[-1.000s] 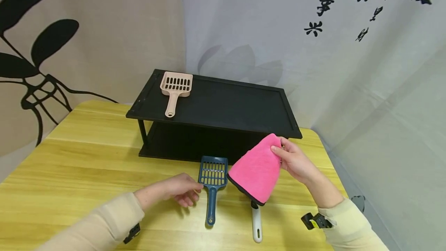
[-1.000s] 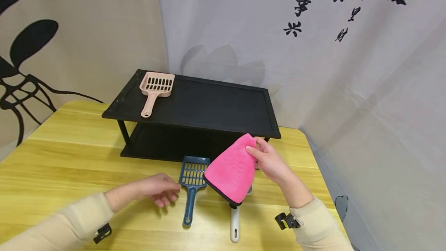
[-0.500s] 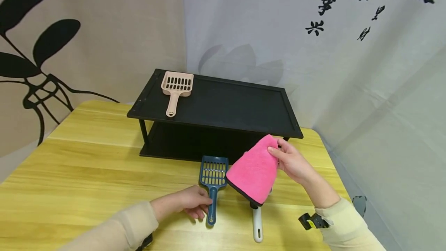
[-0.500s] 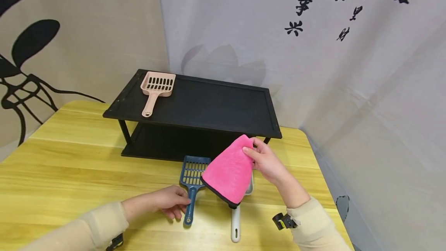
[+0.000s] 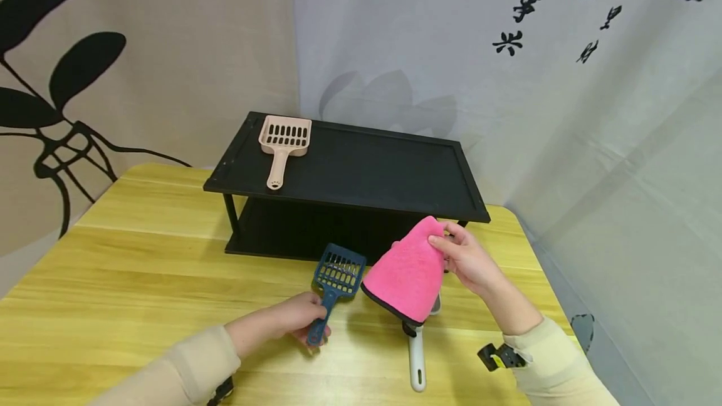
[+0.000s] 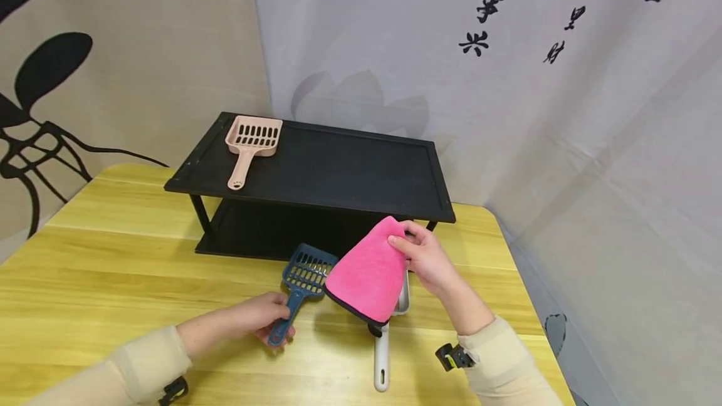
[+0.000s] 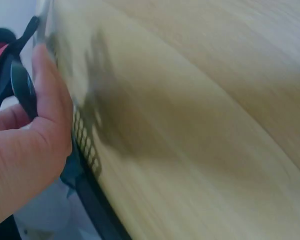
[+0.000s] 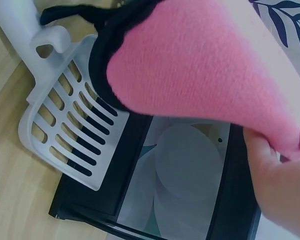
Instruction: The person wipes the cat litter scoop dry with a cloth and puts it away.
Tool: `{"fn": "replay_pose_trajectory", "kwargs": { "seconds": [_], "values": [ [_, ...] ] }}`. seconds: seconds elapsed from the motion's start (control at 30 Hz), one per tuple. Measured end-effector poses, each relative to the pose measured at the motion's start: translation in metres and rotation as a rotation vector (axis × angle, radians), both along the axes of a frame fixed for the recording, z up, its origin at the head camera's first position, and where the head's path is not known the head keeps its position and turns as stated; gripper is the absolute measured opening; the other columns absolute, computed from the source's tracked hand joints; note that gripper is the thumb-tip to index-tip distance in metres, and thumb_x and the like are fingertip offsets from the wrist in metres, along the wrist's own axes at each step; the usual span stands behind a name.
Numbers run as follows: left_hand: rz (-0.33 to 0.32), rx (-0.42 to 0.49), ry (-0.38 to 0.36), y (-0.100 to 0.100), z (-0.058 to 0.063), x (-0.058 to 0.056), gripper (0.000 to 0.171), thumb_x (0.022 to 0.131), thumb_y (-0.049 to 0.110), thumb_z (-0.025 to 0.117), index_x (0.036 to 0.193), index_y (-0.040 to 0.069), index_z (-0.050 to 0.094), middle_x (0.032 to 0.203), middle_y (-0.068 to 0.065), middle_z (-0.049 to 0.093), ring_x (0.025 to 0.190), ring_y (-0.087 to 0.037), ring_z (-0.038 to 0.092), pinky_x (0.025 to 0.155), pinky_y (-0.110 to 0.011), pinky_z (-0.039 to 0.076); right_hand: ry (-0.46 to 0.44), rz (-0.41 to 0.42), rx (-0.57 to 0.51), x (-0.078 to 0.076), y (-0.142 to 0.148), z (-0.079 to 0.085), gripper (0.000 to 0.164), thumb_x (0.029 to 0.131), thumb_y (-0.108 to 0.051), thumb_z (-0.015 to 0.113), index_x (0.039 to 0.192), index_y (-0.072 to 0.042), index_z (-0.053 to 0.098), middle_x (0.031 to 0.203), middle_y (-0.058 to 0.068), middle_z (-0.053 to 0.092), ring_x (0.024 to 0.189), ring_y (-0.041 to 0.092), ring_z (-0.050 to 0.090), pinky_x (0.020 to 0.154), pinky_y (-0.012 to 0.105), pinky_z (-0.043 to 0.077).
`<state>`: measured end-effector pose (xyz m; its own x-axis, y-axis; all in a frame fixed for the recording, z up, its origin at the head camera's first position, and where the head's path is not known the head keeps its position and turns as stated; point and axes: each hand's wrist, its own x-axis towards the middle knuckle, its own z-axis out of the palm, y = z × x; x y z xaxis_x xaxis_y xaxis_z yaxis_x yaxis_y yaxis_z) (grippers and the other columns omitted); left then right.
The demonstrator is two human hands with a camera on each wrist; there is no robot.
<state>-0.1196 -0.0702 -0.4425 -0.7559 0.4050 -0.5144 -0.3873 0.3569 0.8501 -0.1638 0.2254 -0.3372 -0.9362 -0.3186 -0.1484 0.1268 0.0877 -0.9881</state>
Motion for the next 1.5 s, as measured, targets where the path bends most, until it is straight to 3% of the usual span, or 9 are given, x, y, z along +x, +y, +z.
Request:
{"fn": "replay_pose_trajectory", "kwargs": {
  "seconds": [0.1, 0.2, 0.3, 0.5, 0.7, 1.0, 1.17, 1.33, 1.5],
  "values": [
    [0.039, 0.036, -0.011, -0.014, 0.007, 0.000, 0.016, 0.092, 0.001, 0.032, 0.102, -0.006, 0.041, 0.072, -0.007, 0.056, 0.050, -0.009, 0.051, 0.046, -0.021, 0.048, 0.010, -0.040, 0.007, 0.000, -0.002, 0.000, 0.015, 0.095, -0.007, 0.051, 0.099, -0.019, 0.057, 0.081, -0.009, 0.064, 0.069, 0.004, 0.060, 0.065, 0.018, 0.052],
    [0.066, 0.037, 0.011, -0.032, 0.015, -0.002, 0.017, 0.092, 0.000, 0.029, 0.106, -0.005, 0.038, 0.069, -0.002, 0.047, 0.048, -0.006, 0.038, 0.043, -0.015, 0.034, 0.022, -0.077, 0.025, 0.000, -0.006, 0.001, 0.016, 0.093, -0.007, 0.054, 0.097, -0.021, 0.061, 0.083, -0.009, 0.063, 0.071, 0.004, 0.059, 0.065, 0.018, 0.052],
    [0.044, 0.032, 0.062, -0.052, 0.025, -0.007, 0.017, 0.094, 0.001, 0.028, 0.105, -0.006, 0.039, 0.067, 0.001, 0.042, 0.048, -0.005, 0.029, 0.045, -0.015, 0.023, 0.036, -0.104, 0.053, 0.000, -0.011, 0.002, 0.014, 0.092, -0.007, 0.057, 0.101, -0.016, 0.064, 0.084, -0.009, 0.061, 0.071, 0.004, 0.058, 0.065, 0.018, 0.051],
    [-0.009, 0.016, 0.140, -0.083, 0.043, -0.017, 0.023, 0.101, 0.010, 0.033, 0.108, -0.008, 0.045, 0.065, 0.004, 0.046, 0.045, -0.003, 0.026, 0.045, -0.016, 0.021, 0.068, -0.128, 0.126, 0.001, -0.020, 0.005, 0.030, 0.091, -0.010, 0.059, 0.117, 0.006, 0.057, 0.083, -0.007, 0.058, 0.070, 0.006, 0.055, 0.064, 0.018, 0.050],
    [-0.041, 0.025, 0.175, -0.094, 0.055, -0.025, 0.029, 0.100, 0.012, 0.040, 0.115, -0.011, 0.051, 0.067, 0.004, 0.055, 0.045, -0.002, 0.028, 0.045, -0.017, 0.022, 0.079, -0.116, 0.162, -0.001, -0.026, 0.005, 0.037, 0.091, -0.012, 0.060, 0.121, 0.008, 0.054, 0.087, -0.008, 0.059, 0.075, 0.008, 0.054, 0.066, 0.018, 0.050],
    [-0.051, -0.012, 0.164, -0.093, 0.066, -0.030, 0.027, 0.099, 0.013, 0.043, 0.113, -0.006, 0.056, 0.062, 0.004, 0.045, 0.045, -0.005, 0.025, 0.044, -0.017, 0.021, 0.144, -0.146, 0.249, -0.007, -0.043, 0.005, 0.033, 0.087, -0.009, 0.064, 0.115, 0.002, 0.052, 0.090, -0.006, 0.061, 0.080, 0.011, 0.054, 0.066, 0.020, 0.048],
    [-0.119, -0.070, 0.232, -0.078, 0.072, -0.028, 0.027, 0.098, 0.014, 0.046, 0.109, -0.006, 0.061, 0.056, 0.004, 0.042, 0.043, -0.005, 0.026, 0.044, -0.016, 0.022, 0.198, -0.192, 0.348, -0.007, -0.066, 0.001, 0.025, 0.084, -0.009, 0.068, 0.101, -0.003, 0.050, 0.091, 0.007, 0.062, 0.072, 0.011, 0.059, 0.065, 0.021, 0.048],
    [-0.178, -0.109, 0.318, -0.060, 0.078, -0.025, 0.025, 0.097, 0.013, 0.048, 0.099, -0.004, 0.066, 0.052, 0.004, 0.039, 0.043, -0.007, 0.027, 0.044, -0.018, 0.022, 0.326, -0.164, 0.467, -0.002, -0.089, -0.016, 0.017, 0.081, -0.011, 0.072, 0.092, -0.006, 0.059, 0.091, 0.010, 0.063, 0.069, 0.012, 0.061, 0.064, 0.023, 0.050],
    [-0.170, -0.118, 0.345, -0.049, 0.082, -0.023, 0.024, 0.097, 0.013, 0.048, 0.093, -0.002, 0.067, 0.051, 0.004, 0.038, 0.044, -0.008, 0.026, 0.044, -0.018, 0.021, 0.492, -0.064, 0.665, 0.012, -0.106, -0.031, 0.016, 0.084, -0.019, 0.070, 0.097, -0.011, 0.068, 0.090, 0.003, 0.068, 0.073, 0.012, 0.057, 0.061, 0.021, 0.048]
  ]
}}
